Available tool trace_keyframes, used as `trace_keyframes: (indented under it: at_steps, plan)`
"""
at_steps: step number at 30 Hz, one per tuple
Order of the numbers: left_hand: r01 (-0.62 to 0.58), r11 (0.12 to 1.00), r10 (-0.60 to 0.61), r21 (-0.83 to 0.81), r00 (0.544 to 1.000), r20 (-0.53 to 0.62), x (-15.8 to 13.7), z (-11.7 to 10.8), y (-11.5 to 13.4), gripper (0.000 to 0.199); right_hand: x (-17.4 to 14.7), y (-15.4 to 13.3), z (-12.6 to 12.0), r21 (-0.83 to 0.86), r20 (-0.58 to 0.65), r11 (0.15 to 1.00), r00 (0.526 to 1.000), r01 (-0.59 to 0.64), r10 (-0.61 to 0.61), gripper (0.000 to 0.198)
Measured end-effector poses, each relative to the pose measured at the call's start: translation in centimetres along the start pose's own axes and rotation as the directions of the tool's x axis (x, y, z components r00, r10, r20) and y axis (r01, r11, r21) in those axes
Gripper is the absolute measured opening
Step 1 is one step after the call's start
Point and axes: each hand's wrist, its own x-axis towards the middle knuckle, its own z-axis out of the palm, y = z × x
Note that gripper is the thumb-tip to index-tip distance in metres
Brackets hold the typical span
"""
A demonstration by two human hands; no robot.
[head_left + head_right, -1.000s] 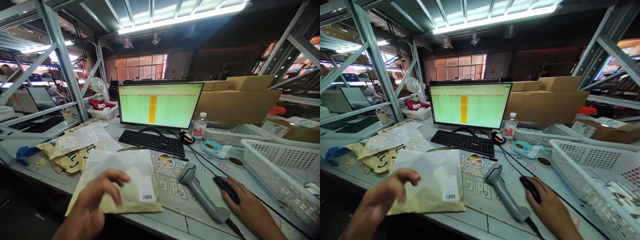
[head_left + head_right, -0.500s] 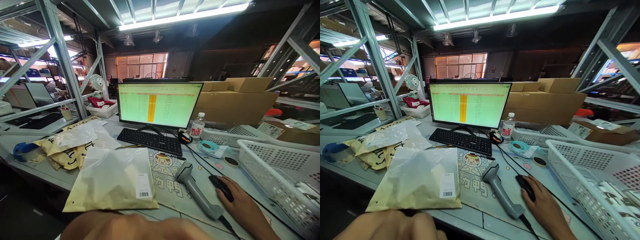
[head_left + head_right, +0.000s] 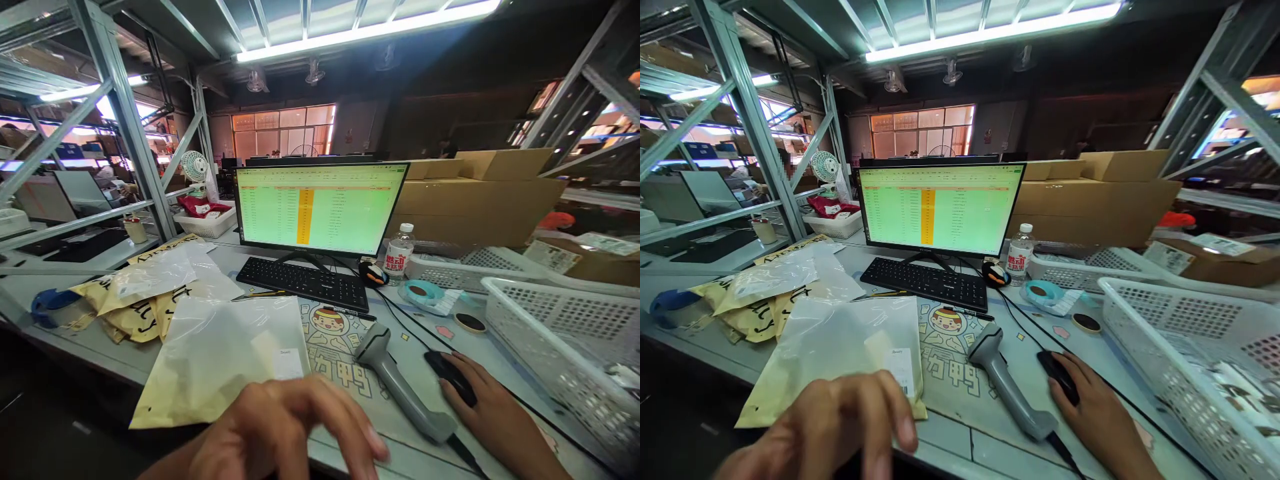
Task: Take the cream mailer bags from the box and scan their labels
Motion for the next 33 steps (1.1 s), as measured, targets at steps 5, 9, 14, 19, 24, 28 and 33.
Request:
trace_keyframes:
  at_steps: [5,9,14,19,24,28,33]
  plan:
    - [0.323,0.823,-0.326,0.467,0.942,-0.078,-2.1,1.1,-6.4,0.032,0.1,-0.5,-0.6,0.016,0.018,1.000,1.000,-0.015,0.015,0.058]
    - [0.279,0.453,-0.363,0.847,0.925,-0.110,-6.9,2.3,-13.3,0.071,0.0,-0.1,-0.1,0.032,0.009,0.999,0.999,-0.039,0.039,0.059]
    - [-0.005,0.285,-0.105,0.959,0.994,0.036,-9.5,2.4,-16.4,0.085,-0.3,0.3,0.3,0.021,-0.003,0.996,0.996,-0.085,0.085,0.063]
    - [-0.191,0.164,0.128,0.968,0.977,0.171,-9.3,2.6,-17.8,0.076,-0.5,-0.4,-0.2,0.007,-0.003,0.998,0.998,-0.058,0.058,0.057]
    - [-0.138,0.250,0.125,0.958,0.986,0.109,-8.5,3.6,-18.1,0.070,-0.4,-0.9,-0.3,-0.014,-0.010,0.997,0.997,-0.072,0.071,0.052]
    - [0.027,0.439,-0.039,0.898,0.999,-0.011,-7.5,4.1,-14.9,0.059,-0.5,-1.5,-0.8,0.001,0.026,0.997,0.997,-0.077,0.077,0.051]
    - [0.026,0.730,-0.041,0.683,0.999,0.005,-7.9,4.9,-11.2,0.029,-0.3,-3.2,-1.4,-0.008,0.080,0.992,0.988,-0.129,0.129,0.059]
